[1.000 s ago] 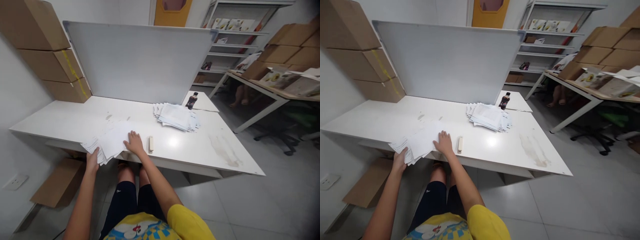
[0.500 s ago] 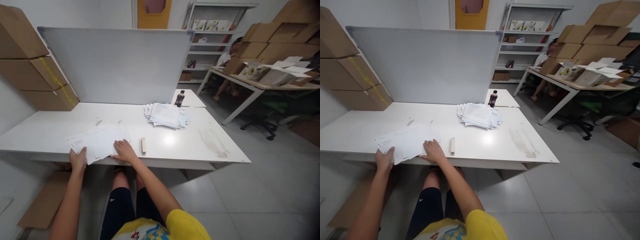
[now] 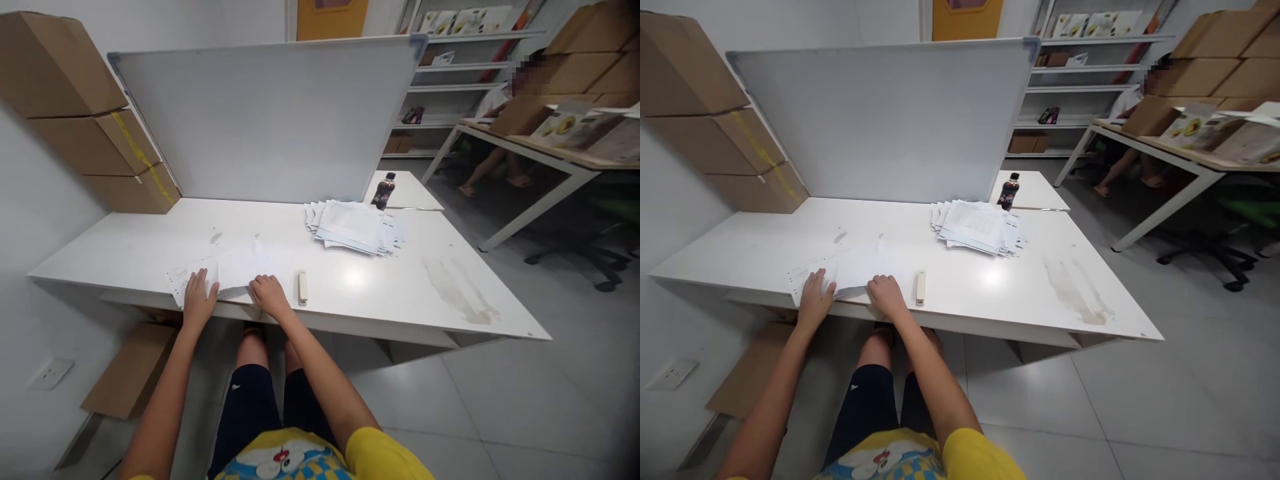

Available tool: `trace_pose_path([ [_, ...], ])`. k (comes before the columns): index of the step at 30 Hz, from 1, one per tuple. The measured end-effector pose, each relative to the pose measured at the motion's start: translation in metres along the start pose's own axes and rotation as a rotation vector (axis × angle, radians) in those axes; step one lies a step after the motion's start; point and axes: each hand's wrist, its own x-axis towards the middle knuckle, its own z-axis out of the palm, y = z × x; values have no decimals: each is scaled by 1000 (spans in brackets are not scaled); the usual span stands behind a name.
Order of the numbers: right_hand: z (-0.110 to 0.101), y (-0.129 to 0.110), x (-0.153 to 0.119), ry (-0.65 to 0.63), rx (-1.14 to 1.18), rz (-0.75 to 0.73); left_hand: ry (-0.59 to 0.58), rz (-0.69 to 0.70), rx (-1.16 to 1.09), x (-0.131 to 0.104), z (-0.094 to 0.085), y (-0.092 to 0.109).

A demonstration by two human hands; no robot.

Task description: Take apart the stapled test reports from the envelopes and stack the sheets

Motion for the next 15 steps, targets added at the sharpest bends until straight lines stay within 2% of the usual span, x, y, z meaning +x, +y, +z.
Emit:
trace_pose_path([
  [2,-3,0,-5,164,112,100,12,28,-11,-9,4,7],
  [4,-9,-3,-12,422,288,239,-59,130,16,-15,8,11],
  [7,-25,-7,-21,836,634,559,-222,270,81,-16,15,14],
  [9,-39,-9,-28,1024,910,767,-272,321,101,-15,17,13],
  [11,-54,-10,-36,1102,1191,872,-292,381,102,-12,15,13],
  [13,-65,-11,-49,1097,1408,898,-296,434,100,-9,10,12],
  [15,-71,-14,-65,1062,1519,917,-300,479,88,-8,3,12],
])
